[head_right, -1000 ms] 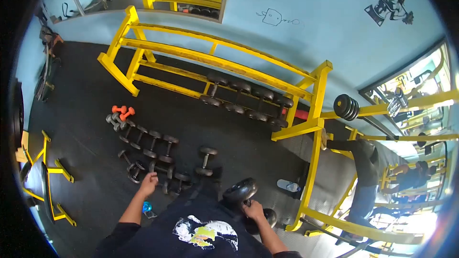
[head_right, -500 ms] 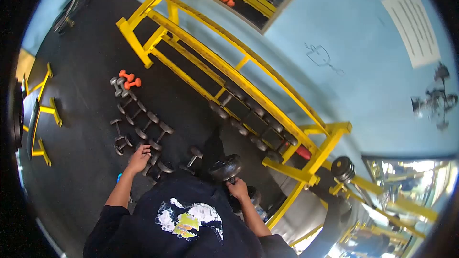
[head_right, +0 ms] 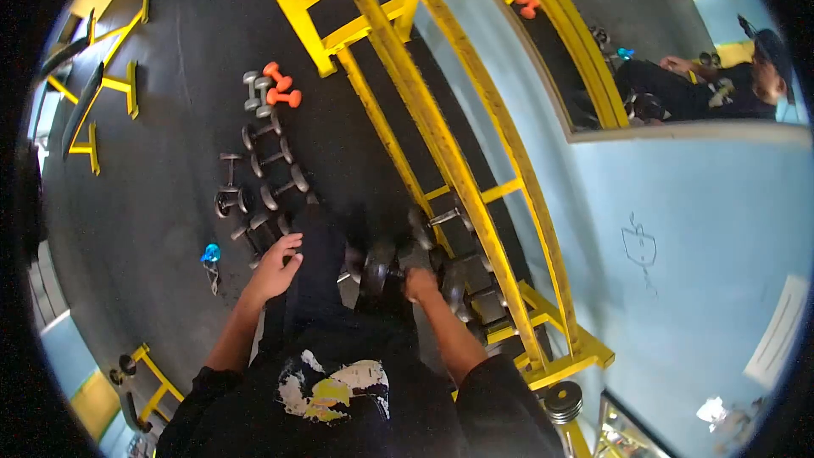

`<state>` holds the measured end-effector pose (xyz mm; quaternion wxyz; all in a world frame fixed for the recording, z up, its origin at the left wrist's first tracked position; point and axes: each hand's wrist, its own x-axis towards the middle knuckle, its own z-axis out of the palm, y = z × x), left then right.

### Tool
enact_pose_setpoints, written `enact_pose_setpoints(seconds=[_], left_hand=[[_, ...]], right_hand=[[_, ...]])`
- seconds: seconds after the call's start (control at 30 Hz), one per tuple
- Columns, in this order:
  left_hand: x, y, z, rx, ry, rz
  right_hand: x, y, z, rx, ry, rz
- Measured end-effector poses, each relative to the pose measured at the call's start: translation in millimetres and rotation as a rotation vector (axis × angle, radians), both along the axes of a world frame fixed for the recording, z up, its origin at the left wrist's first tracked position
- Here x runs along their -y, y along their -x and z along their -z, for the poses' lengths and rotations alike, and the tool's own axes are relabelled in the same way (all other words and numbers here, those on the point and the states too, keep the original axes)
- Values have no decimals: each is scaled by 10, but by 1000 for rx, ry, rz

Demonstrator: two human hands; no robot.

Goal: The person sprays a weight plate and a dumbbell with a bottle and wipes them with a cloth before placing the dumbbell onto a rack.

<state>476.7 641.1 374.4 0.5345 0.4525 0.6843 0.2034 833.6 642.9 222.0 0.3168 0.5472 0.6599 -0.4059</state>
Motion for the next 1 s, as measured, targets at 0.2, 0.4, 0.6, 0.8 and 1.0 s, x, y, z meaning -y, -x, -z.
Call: enact_pose_setpoints(seconds=[0.2, 0.4, 0.6, 0.8, 1.0], left_hand=[[-820, -79, 846, 189, 104, -22], [-1489, -281, 1682, 316, 179, -76], [-1487, -332, 2067, 298, 249, -103], [-1246, -183, 2322, 279, 261, -202], [-1231, -225, 2353, 261, 267, -257]], right_hand=[[-1167, 351, 713, -1, 32, -227], [-2172, 690, 1314, 76, 131, -474], [-2880, 859, 1728, 145, 112, -637], [-3098, 646, 2163, 113, 68, -726], [-3114, 463, 2322, 158, 109, -773]])
